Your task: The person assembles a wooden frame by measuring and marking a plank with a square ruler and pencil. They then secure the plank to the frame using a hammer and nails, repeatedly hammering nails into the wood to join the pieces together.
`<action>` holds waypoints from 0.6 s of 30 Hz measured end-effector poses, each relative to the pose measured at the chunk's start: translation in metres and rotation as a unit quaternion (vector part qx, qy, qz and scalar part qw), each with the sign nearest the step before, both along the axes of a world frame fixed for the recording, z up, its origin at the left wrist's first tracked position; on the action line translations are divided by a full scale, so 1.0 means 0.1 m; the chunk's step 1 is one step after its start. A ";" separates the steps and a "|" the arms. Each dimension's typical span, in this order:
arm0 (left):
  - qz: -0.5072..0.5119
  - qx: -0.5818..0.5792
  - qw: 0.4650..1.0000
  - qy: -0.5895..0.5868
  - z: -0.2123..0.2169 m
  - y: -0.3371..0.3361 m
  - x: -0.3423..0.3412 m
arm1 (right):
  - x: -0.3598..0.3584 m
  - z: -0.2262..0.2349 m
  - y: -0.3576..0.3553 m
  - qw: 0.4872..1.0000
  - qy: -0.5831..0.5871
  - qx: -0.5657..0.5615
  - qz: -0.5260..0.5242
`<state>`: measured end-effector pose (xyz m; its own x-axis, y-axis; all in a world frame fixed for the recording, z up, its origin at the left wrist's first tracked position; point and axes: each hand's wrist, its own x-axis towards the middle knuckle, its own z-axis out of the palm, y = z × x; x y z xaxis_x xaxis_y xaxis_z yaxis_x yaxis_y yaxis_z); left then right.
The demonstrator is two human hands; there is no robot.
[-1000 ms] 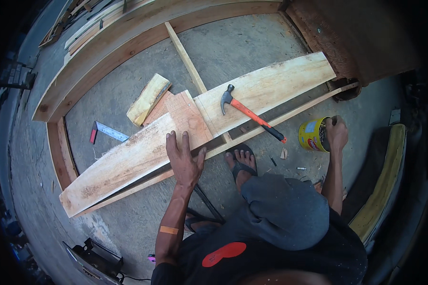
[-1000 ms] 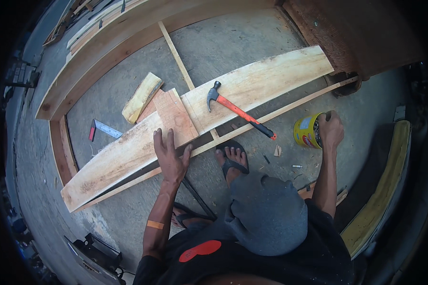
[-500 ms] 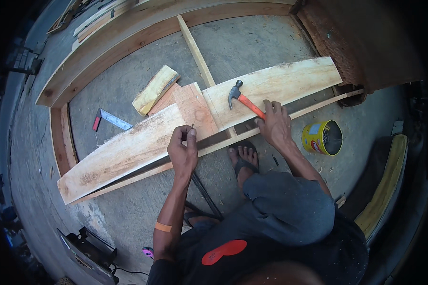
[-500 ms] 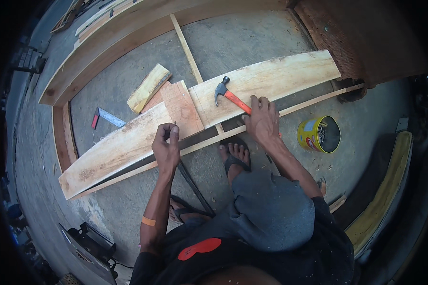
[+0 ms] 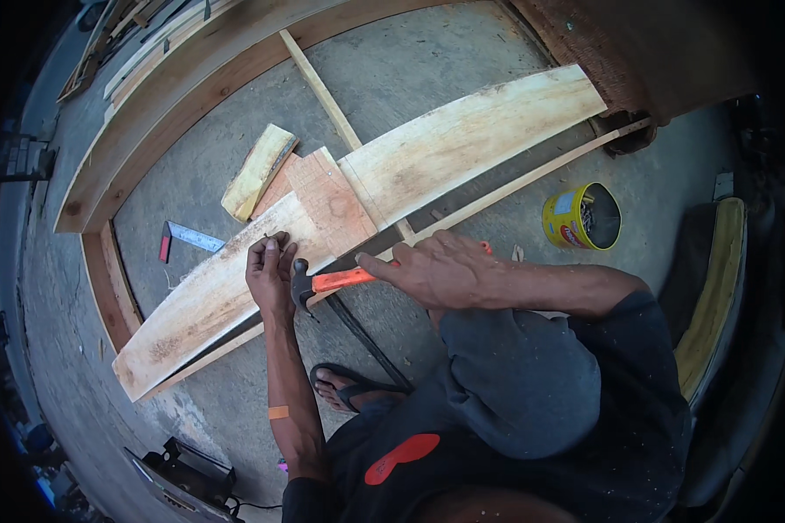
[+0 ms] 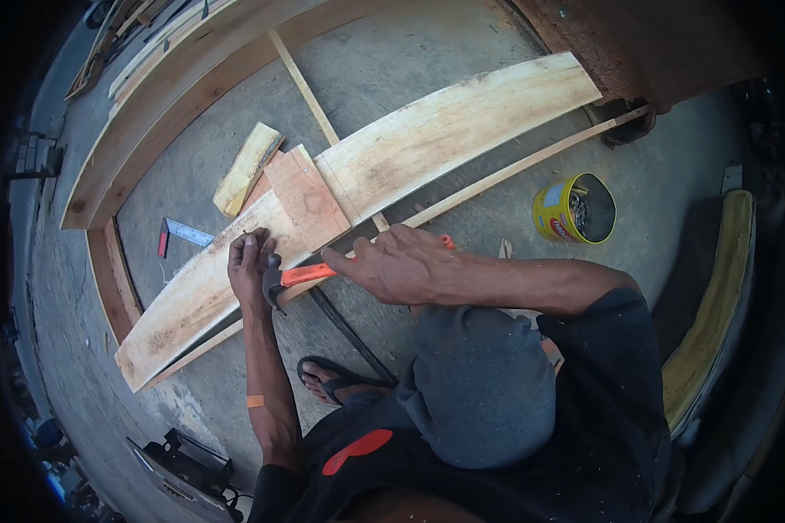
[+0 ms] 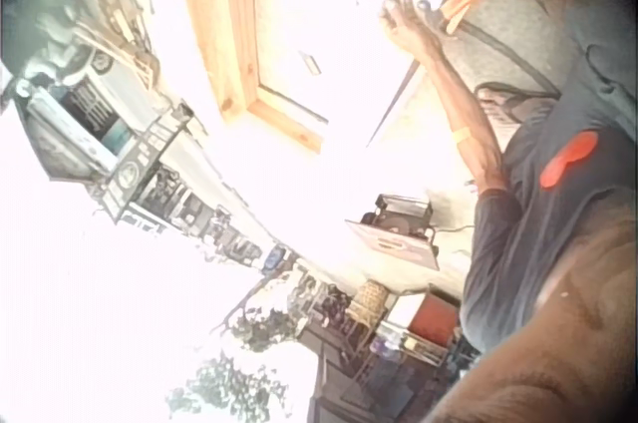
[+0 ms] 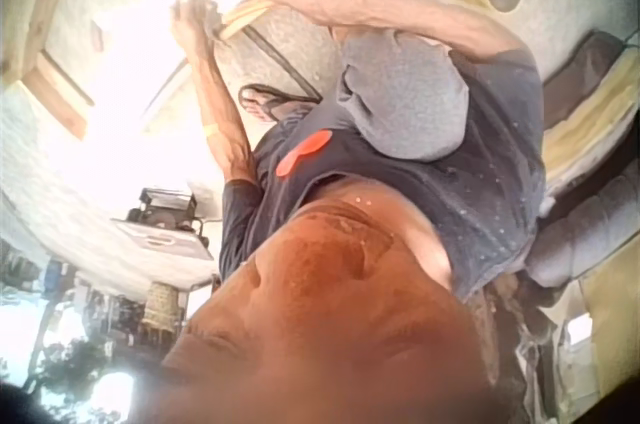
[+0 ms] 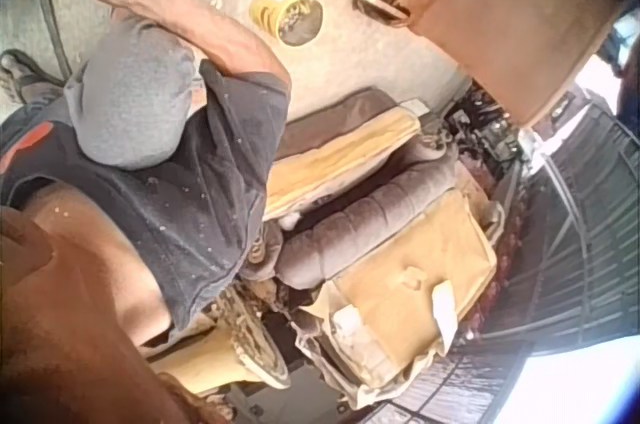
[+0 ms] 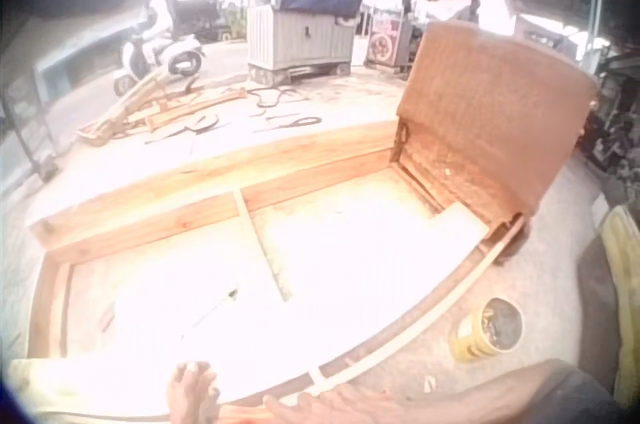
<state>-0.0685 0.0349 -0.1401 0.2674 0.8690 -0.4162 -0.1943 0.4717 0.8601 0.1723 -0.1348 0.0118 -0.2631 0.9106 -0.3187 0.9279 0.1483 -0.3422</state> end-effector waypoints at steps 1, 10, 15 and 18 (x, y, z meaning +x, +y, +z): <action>-0.001 0.018 1.000 -0.014 -0.05 -0.01 0.00 | -0.01 0.03 0.01 1.000 -0.021 -0.012 0.001; -0.008 0.069 0.997 -0.027 -0.16 -0.05 -0.03 | 0.05 -0.16 -0.06 0.999 0.005 -0.035 -0.037; -0.057 0.178 0.972 0.144 0.19 -0.36 0.38 | 0.29 -0.27 -0.37 0.949 0.245 -0.003 -0.197; -0.110 0.193 0.967 0.128 0.19 -0.51 0.67 | 0.28 -0.31 -0.54 0.882 0.325 0.021 -0.340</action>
